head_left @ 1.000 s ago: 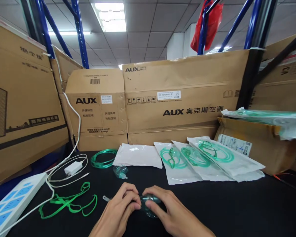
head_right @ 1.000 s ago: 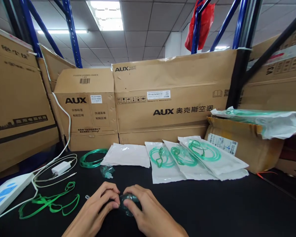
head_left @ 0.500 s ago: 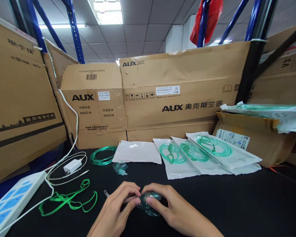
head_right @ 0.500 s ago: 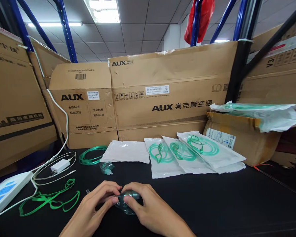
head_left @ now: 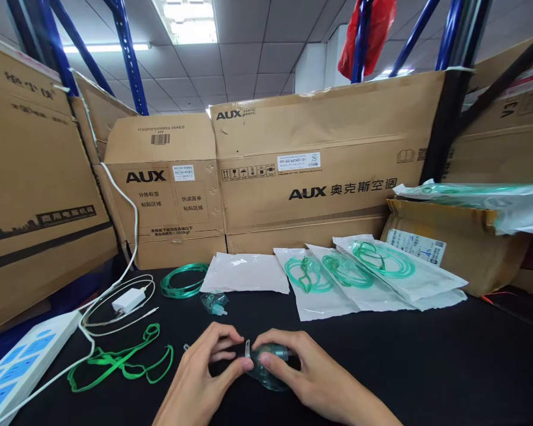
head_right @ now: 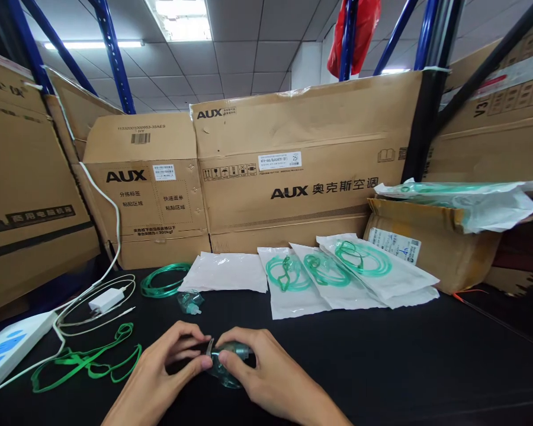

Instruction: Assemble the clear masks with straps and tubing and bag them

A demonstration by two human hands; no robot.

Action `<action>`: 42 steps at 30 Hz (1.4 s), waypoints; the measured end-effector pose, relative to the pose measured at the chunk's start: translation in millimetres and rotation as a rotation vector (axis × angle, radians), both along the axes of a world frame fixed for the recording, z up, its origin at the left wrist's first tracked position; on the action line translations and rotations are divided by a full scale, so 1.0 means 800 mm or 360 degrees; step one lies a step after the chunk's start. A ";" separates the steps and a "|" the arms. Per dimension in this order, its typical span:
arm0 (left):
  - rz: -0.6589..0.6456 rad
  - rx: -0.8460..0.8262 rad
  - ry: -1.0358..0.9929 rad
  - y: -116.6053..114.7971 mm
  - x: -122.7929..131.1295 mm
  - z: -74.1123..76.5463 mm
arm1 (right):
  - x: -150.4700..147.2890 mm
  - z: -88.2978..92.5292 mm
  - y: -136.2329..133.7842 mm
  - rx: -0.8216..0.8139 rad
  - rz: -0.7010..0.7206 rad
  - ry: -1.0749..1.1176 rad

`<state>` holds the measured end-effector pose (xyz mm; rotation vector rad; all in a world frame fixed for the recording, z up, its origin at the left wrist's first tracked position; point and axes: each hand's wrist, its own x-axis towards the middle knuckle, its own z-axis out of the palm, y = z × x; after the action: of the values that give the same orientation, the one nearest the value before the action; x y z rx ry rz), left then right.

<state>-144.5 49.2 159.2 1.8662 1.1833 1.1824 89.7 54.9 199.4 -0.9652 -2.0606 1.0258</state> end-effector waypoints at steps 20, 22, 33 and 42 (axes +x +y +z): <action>0.0173 -0.0071 -0.0526 -0.007 0.067 -0.017 | -0.008 -0.026 0.013 0.0127 -0.0068 0.0235; 0.0170 -0.0077 -0.0537 -0.008 0.063 -0.019 | -0.008 -0.020 0.008 0.0009 -0.0009 0.0285; 0.0102 -0.0130 -0.0538 -0.017 0.056 -0.007 | 0.000 -0.011 0.014 -0.0528 0.0141 0.0607; 0.0034 -0.0016 -0.0503 -0.021 0.049 -0.003 | 0.003 0.002 0.011 -0.0739 0.0163 0.0788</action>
<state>-105.6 32.8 157.0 1.5890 1.0314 1.4187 92.0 63.4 200.9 -0.7227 -1.5023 1.6559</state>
